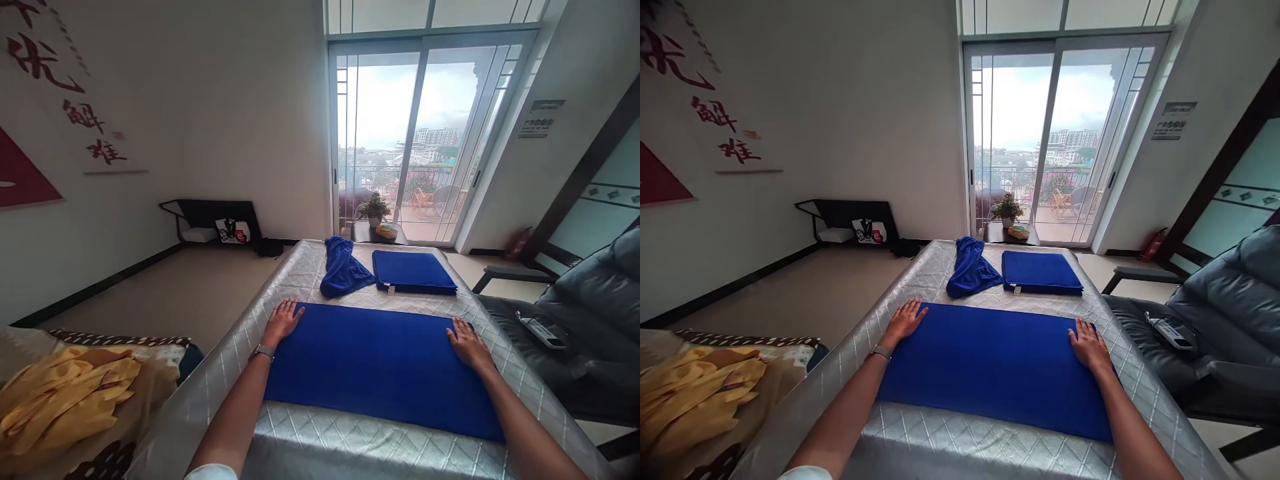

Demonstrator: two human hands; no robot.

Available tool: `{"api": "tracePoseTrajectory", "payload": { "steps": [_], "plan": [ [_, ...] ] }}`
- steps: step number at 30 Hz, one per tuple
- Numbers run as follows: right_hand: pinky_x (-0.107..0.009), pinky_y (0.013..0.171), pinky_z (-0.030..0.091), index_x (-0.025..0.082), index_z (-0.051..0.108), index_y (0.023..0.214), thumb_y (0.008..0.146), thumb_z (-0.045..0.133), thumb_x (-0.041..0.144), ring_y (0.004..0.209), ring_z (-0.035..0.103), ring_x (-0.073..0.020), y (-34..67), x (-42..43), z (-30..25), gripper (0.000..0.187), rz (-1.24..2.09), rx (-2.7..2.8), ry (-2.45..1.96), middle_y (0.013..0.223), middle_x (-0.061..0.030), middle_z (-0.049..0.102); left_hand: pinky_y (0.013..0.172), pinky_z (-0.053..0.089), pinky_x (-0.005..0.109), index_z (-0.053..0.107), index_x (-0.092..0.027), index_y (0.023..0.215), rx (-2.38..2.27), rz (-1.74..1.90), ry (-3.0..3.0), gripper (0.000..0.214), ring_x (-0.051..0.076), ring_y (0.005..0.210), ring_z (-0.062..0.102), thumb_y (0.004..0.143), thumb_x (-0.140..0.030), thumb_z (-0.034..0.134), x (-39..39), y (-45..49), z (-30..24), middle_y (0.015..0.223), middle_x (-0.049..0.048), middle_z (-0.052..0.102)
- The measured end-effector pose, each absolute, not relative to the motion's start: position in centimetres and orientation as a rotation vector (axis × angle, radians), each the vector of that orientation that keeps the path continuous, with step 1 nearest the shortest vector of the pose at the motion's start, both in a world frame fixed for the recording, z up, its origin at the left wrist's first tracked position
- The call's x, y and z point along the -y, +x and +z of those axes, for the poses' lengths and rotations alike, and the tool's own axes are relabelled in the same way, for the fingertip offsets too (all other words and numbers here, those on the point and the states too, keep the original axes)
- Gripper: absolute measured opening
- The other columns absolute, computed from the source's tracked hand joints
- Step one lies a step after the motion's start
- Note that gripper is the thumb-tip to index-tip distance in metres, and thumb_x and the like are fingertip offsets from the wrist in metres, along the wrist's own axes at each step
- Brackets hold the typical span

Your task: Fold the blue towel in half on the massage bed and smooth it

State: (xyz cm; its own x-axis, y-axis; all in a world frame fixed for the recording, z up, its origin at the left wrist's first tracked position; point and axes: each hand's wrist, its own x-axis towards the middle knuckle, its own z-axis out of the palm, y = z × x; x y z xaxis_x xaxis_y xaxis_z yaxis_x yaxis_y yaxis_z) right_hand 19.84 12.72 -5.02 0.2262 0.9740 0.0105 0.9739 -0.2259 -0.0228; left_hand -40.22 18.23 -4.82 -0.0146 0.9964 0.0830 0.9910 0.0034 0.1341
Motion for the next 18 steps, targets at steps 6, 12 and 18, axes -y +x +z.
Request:
{"api": "tracePoseTrajectory", "payload": {
  "steps": [6, 12, 18],
  "plan": [
    [-0.048, 0.123, 0.017, 0.009, 0.032, 0.157, 0.1, 0.021, 0.038, 0.151, 0.026, -0.0279, 18.5, -12.7, -3.0, 0.065, -0.127, 1.985, -2.535, 0.164, -0.0111, 0.031, 0.125, 0.015, 0.048, 0.033, -0.018, 0.158, -2.216, 0.276, 2.193, 0.072, 0.026, 0.153, 0.024, 0.102, -0.061, 0.016, -17.9, -39.7, -4.8, 0.165, 0.0105, 0.03],
    [-0.045, 0.123, 0.015, 0.009, 0.038, 0.155, 0.098, 0.025, 0.027, 0.151, 0.027, -0.0259, 8.3, -12.6, -1.1, 0.061, -0.23, 2.144, -2.282, 0.161, -0.0148, 0.035, 0.124, 0.016, 0.048, 0.034, -0.02, 0.157, -2.226, 0.304, 2.194, 0.07, 0.026, 0.152, 0.025, 0.103, -0.061, 0.016, -17.9, -39.7, -4.8, 0.164, 0.0088, 0.031],
    [-0.039, 0.125, 0.01, 0.011, 0.025, 0.16, 0.103, 0.015, 0.047, 0.154, 0.016, -0.0198, -2.7, -12.8, -1.3, 0.068, 0.165, 2.322, -1.989, 0.166, -0.0077, 0.024, 0.125, 0.015, 0.048, 0.032, -0.02, 0.158, -2.223, 0.289, 2.179, 0.069, 0.024, 0.152, 0.025, 0.103, -0.059, 0.02, -18.1, -39.8, -5.1, 0.165, 0.0089, 0.029]
  ]
}}
